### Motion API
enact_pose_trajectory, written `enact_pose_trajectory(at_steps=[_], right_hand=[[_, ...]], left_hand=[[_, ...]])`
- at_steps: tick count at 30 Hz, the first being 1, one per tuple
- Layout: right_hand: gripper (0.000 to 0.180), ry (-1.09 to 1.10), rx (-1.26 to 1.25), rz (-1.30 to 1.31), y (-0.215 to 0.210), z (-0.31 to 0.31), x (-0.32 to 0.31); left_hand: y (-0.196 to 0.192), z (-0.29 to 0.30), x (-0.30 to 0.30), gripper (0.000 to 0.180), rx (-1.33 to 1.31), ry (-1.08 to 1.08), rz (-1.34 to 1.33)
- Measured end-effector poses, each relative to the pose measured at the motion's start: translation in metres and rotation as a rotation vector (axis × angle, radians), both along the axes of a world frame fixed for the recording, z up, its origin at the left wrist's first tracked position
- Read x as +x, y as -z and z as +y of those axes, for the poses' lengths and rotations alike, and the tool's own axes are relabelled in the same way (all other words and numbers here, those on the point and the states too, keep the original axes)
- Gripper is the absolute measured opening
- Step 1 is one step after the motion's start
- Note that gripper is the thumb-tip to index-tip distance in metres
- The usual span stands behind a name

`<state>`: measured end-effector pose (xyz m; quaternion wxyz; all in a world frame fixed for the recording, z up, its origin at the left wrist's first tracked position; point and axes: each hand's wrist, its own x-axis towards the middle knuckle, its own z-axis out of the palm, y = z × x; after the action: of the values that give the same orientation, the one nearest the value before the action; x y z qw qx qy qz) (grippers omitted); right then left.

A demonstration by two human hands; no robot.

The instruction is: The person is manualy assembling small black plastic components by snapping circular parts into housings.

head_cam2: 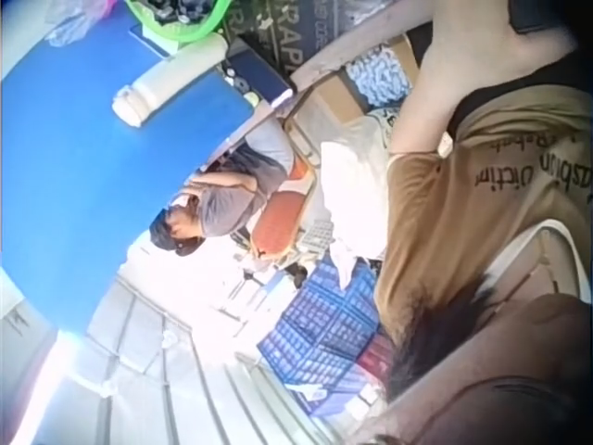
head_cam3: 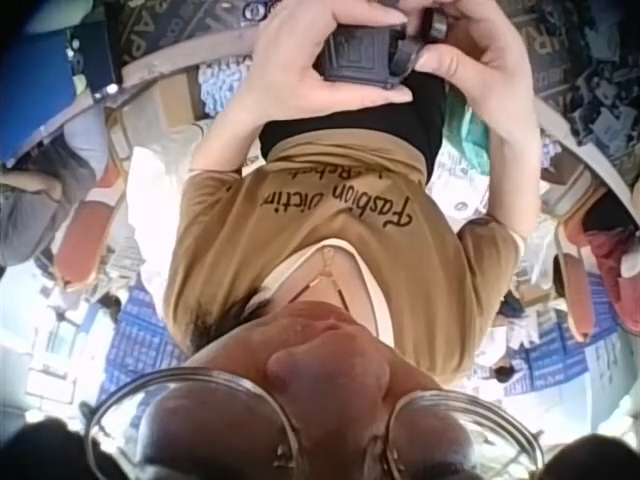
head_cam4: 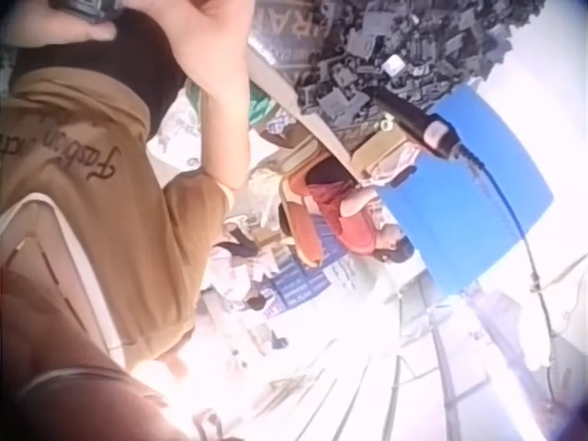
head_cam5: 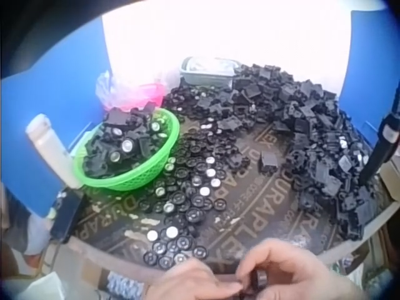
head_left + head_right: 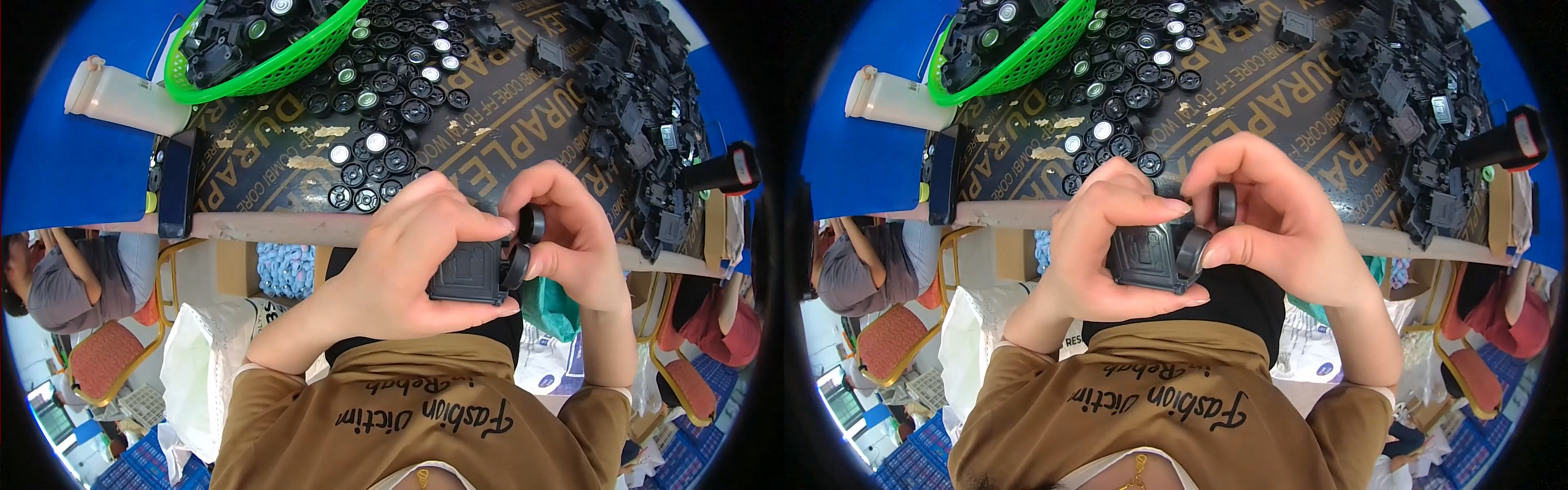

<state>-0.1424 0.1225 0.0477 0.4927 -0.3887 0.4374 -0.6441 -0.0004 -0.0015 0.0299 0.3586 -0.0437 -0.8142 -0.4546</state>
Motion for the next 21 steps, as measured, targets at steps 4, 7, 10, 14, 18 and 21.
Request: enact_pose_trajectory(at_steps=[4,7,10,14,18,21], right_hand=[[0.031,-0.156,0.167,0.07,-0.001,0.002,-0.012],[0.03,-0.21,0.255,0.107,-0.002,0.001,-0.012],[0.028,-0.188,0.231,0.081,-0.003,-0.002,-0.007],[0.025,-0.236,0.138,0.034,-0.001,-0.002,-0.006],[0.03,-0.024,0.163,-0.049,-0.005,-0.01,-0.001],[0.036,0.168,-0.009,0.01,0.014,-0.012,-0.017]], left_hand=[[-0.002,0.0,0.001,0.061,-0.043,0.0,-0.005],[-0.004,0.0,0.003,0.062,-0.08,0.005,-0.066],[-0.002,-0.002,0.0,0.063,-0.138,0.032,-0.055],[-0.009,-0.003,0.0,0.062,-0.115,0.093,-0.032],[-0.009,-0.009,-0.003,0.07,0.009,0.047,-0.117],[0.001,-0.002,-0.007,0.05,0.816,0.233,-0.108]])
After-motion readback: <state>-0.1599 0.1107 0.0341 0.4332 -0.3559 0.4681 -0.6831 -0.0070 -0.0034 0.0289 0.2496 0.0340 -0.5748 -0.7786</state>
